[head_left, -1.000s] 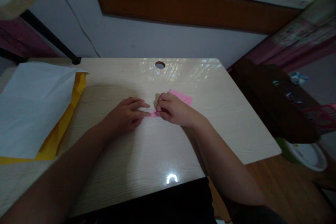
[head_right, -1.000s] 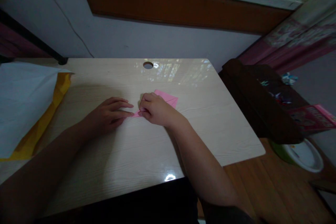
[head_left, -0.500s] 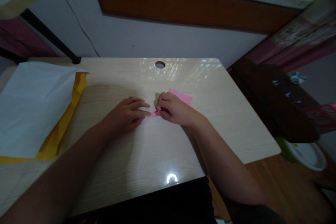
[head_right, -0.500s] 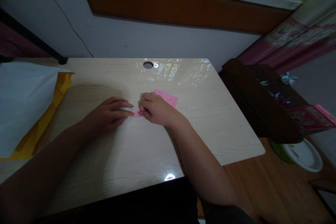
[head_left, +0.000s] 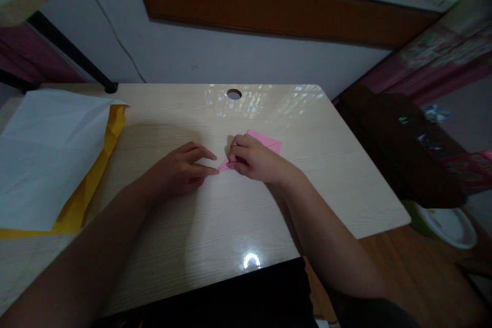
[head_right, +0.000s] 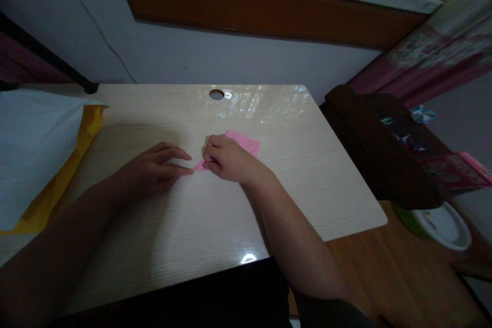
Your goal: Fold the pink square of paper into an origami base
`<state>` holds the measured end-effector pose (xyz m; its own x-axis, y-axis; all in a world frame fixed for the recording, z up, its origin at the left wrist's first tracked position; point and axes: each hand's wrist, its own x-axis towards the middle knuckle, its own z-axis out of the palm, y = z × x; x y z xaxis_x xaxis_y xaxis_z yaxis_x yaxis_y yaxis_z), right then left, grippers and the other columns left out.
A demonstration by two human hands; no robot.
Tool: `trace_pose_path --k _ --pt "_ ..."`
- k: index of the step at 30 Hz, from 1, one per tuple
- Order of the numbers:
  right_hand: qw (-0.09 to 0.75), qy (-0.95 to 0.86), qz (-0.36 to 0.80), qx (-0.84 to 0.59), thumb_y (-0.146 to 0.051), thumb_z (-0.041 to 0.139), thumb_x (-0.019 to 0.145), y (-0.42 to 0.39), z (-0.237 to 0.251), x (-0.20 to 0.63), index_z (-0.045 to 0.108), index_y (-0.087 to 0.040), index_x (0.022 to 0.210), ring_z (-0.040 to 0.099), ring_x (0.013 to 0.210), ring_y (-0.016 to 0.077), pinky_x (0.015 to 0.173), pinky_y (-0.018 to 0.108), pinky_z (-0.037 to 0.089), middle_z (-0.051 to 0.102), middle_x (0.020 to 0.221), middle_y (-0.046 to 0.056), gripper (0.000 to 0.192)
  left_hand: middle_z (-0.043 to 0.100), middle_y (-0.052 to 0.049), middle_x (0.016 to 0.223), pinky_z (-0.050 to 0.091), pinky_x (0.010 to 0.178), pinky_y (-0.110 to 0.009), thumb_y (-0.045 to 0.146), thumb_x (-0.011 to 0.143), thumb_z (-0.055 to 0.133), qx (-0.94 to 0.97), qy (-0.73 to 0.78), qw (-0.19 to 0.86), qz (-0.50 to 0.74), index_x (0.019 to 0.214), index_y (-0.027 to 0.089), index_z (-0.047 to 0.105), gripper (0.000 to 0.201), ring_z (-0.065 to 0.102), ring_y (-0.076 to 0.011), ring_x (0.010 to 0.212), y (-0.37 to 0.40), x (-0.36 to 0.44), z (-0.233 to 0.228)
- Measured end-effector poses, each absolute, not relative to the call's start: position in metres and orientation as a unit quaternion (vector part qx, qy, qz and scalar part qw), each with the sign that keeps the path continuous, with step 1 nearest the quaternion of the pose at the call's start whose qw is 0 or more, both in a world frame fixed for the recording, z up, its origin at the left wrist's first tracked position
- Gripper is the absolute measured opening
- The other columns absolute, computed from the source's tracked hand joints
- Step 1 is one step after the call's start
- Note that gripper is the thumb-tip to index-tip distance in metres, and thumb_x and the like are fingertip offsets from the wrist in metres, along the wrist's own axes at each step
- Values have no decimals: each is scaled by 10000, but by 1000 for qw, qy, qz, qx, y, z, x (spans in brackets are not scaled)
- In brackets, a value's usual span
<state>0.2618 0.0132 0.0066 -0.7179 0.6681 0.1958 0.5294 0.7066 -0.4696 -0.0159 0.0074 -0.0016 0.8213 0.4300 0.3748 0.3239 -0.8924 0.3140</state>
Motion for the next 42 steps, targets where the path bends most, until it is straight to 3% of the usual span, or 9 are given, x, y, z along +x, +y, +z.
trace_pose_path --k 17,42 --pt "174 -905 200 -332 -178 609 934 13 9 262 648 -168 895 526 886 207 860 361 422 581 976 82 56 697 -80 1234 563 947 -402 84 885 608 941 207 114 241 1088 243 764 301 636 -227 1085 9 -18 -2" --pt "178 -907 200 -325 -160 592 924 14 4 263 630 -182 886 517 890 208 848 363 434 576 984 83 58 686 -70 1263 544 970 -418 103 899 615 943 208 138 221 1136 279 759 329 632 -226 1094 7 -17 -4"
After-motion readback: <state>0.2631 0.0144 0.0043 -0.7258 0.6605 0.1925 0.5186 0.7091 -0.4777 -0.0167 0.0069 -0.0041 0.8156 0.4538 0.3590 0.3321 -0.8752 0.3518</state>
